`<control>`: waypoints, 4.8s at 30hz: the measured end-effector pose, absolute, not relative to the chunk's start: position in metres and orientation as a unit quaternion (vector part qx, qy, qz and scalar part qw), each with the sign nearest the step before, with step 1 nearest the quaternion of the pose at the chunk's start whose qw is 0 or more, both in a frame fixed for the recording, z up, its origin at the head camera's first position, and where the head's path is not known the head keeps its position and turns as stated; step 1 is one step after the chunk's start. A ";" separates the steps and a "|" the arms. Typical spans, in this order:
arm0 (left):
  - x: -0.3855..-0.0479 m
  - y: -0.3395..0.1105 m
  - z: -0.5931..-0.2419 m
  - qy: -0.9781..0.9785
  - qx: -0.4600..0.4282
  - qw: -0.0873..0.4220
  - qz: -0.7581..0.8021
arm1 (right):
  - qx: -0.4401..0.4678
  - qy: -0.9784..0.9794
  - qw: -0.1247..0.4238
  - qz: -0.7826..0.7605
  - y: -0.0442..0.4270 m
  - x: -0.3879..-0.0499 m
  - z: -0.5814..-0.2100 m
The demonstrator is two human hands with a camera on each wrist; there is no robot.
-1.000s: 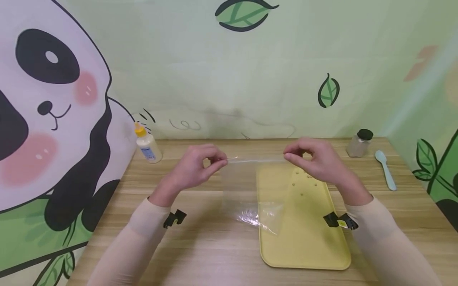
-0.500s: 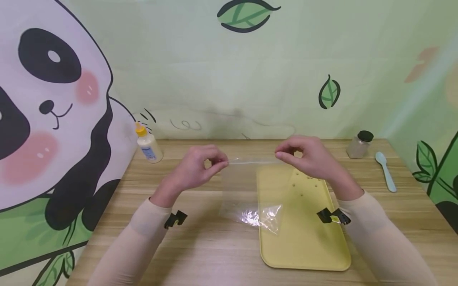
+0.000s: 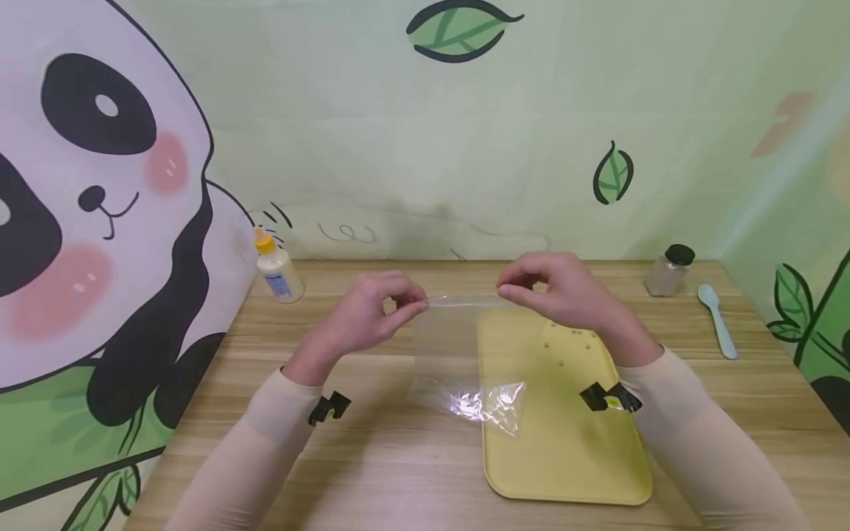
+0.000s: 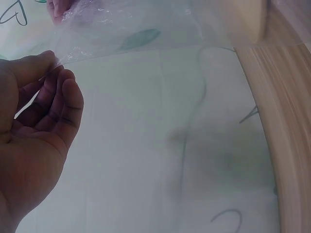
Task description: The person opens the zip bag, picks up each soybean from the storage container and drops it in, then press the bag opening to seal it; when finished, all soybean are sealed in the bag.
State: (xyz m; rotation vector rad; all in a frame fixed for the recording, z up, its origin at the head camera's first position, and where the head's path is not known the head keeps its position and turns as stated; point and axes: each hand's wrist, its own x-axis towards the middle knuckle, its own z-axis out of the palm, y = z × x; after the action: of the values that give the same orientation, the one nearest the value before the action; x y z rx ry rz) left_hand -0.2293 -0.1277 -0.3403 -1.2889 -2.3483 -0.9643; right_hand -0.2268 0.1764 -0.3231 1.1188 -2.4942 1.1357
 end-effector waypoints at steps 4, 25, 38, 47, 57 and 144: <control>-0.229 -0.127 -0.341 -0.816 -0.447 0.143 -0.338 | 0.377 -0.842 0.078 0.378 0.172 -0.227 -0.322; -0.230 -0.123 -0.347 -0.801 -0.478 0.140 -0.331 | 0.369 -0.853 -0.097 0.357 0.166 -0.241 -0.320; -0.230 -0.124 -0.351 -0.800 -0.482 0.143 -0.329 | 0.378 -0.838 -0.140 0.367 0.165 -0.246 -0.326; -0.225 -0.124 -0.351 -0.811 -0.465 0.129 -0.331 | 0.395 -0.832 -0.140 0.364 0.161 -0.247 -0.330; -0.218 -0.113 -0.347 -0.822 -0.478 0.180 -0.251 | 0.393 -0.830 -0.160 0.362 0.156 -0.247 -0.326; -0.187 -0.084 -0.327 -0.713 -0.606 0.205 -0.288 | 0.362 -0.900 -0.029 0.240 0.137 -0.243 -0.320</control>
State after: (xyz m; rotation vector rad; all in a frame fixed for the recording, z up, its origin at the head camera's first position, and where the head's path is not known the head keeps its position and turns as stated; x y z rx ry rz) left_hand -0.1872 -0.0841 -0.3269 -1.6894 -1.9863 -0.8018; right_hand -0.2433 0.1372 -0.3203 1.1592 -2.8820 0.7694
